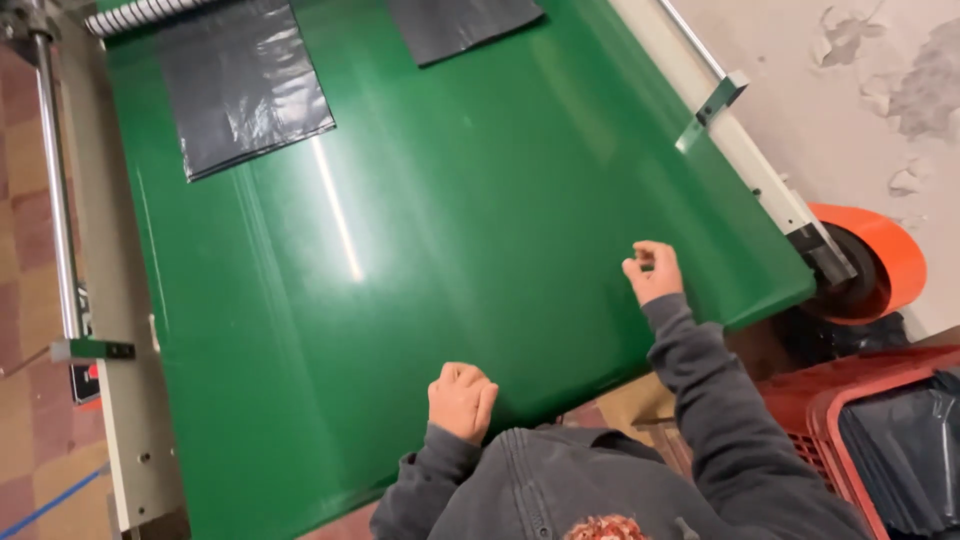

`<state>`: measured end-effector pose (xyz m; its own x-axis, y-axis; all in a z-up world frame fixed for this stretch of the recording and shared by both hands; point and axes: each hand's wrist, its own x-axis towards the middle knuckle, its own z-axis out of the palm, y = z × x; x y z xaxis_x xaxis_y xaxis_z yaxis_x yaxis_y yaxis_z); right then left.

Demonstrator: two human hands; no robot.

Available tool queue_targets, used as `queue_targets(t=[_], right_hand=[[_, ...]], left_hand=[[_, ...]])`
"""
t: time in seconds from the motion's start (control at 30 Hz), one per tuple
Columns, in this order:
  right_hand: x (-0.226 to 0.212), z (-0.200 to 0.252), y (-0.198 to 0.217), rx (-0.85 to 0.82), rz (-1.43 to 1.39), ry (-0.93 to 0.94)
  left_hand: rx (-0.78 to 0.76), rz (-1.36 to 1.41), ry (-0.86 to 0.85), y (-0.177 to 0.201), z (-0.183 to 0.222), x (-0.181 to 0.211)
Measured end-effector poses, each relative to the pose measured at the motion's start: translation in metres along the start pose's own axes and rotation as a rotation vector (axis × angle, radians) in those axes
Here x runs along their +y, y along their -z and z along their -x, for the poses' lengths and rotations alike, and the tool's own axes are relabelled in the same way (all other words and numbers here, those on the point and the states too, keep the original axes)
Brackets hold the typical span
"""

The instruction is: Fold plastic bags and place them into a storage crate.

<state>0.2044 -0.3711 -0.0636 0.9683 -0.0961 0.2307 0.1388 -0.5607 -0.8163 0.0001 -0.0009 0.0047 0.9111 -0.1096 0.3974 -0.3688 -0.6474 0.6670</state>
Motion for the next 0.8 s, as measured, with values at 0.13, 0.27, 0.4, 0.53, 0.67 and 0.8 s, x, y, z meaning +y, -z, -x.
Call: queue_targets(t=[0.13, 0.27, 0.4, 0.53, 0.67, 0.8], right_hand=[[0.029, -0.008, 0.013, 0.048, -0.073, -0.103], [0.057, -0.005, 0.033, 0.077, -0.077, -0.115], [0.077, 0.000, 0.053, 0.092, -0.085, -0.112], [0.079, 0.007, 0.068, 0.108, -0.029, -0.160], [0.078, 0.002, 0.079, 0.134, 0.072, -0.153], [0.065, 0.003, 0.088, 0.115, 0.301, -0.108]], left_hand=[[-0.054, -0.063, 0.055, -0.007, -0.007, 0.004], [-0.172, -0.110, 0.062, -0.025, -0.017, 0.003], [-0.234, -0.179, -0.044, -0.048, -0.031, 0.004], [-0.302, -0.193, -0.106, -0.071, -0.044, 0.009], [-0.416, -0.278, -0.164, -0.086, -0.070, 0.032], [-0.516, -0.330, -0.169, -0.106, -0.074, 0.054]])
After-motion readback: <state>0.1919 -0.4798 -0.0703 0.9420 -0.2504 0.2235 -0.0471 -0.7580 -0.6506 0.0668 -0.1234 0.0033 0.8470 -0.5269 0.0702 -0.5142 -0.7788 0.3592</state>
